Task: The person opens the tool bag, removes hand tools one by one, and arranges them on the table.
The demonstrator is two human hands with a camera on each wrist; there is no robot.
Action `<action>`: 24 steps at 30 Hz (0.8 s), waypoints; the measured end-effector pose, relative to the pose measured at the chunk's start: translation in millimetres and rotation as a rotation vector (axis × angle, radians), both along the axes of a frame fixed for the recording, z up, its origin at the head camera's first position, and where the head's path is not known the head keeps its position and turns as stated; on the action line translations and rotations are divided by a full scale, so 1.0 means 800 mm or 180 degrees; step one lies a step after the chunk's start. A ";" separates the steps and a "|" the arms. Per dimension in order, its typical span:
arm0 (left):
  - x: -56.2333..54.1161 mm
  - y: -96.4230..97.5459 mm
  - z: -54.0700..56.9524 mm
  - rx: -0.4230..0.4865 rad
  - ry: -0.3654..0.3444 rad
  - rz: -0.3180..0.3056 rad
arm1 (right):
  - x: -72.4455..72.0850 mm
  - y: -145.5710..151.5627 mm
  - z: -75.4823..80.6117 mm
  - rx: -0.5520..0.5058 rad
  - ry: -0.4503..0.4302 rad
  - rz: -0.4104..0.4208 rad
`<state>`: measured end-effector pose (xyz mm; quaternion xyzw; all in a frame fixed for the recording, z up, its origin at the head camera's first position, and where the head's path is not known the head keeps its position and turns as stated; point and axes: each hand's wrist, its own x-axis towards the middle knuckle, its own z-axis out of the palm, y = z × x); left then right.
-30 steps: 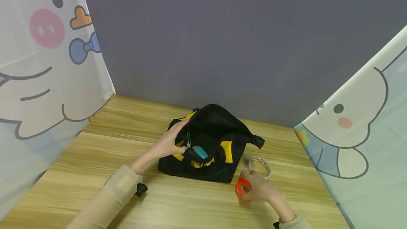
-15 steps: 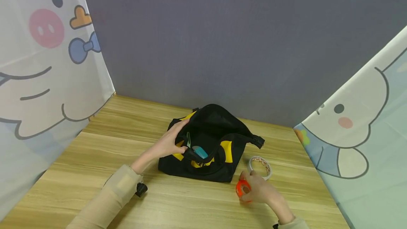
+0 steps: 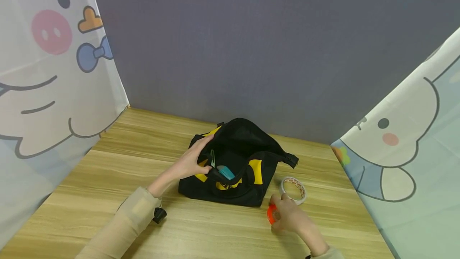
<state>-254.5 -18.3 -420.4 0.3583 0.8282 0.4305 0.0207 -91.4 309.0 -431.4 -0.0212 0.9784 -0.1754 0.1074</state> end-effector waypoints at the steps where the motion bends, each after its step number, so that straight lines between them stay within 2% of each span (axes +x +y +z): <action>1: 0.000 0.000 0.000 -0.0008 0.0018 0.0006 | 0.000 0.000 -0.001 0.0010 0.0003 0.0001; 10: 0.001 0.000 0.001 -0.0045 0.0025 0.0037 | -0.001 -0.001 0.001 -0.0013 0.0003 0.0049; 14: 0.001 0.000 0.002 -0.0053 0.0004 0.0033 | -0.001 0.000 0.007 -0.0041 0.0092 0.0175; 17: 0.002 0.000 0.003 -0.0031 -0.0011 0.0023 | -0.005 -0.002 0.017 0.0038 0.0139 0.0190; 21: 0.002 0.000 0.003 -0.0015 -0.0003 0.0018 | -0.012 -0.009 0.037 0.0149 0.0010 0.0112; 24: 0.002 -0.001 0.002 -0.0017 0.0007 0.0019 | -0.017 -0.013 0.052 0.0200 0.0001 0.0204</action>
